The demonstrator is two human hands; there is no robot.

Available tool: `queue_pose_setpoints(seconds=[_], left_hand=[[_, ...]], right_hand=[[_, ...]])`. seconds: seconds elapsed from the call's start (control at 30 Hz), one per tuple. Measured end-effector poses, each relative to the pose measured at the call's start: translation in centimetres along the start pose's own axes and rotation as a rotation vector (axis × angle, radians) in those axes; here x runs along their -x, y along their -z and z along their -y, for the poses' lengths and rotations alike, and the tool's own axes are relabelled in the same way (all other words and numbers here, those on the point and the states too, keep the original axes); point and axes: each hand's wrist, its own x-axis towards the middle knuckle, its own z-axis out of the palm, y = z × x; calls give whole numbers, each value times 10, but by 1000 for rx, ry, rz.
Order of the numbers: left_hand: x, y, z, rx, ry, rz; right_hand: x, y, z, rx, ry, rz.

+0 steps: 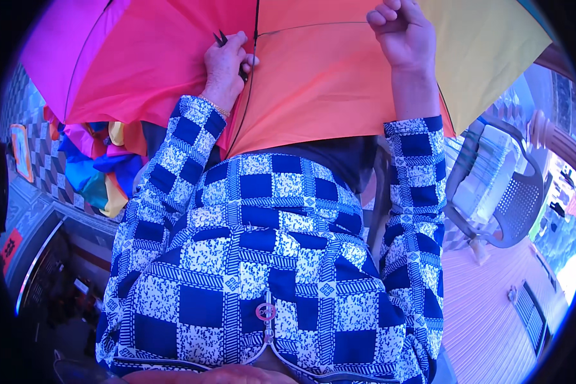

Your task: Repairing a multi-colored umbrella by attaching the fabric to the metal ribs.

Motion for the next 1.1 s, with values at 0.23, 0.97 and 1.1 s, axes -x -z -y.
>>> queue_pose_setpoints(seconds=[0.23,0.97,1.1], left_hand=[[-6,8,7,-20,-104,40],[-5,10,-24,-1263,-1094,311],[-5,12,-23,-1457,-1016,347]], right_hand=[[22,17,112,516,141,-35],[46,-27,89,625,215,-71],[46,-20,99,580,185,9]])
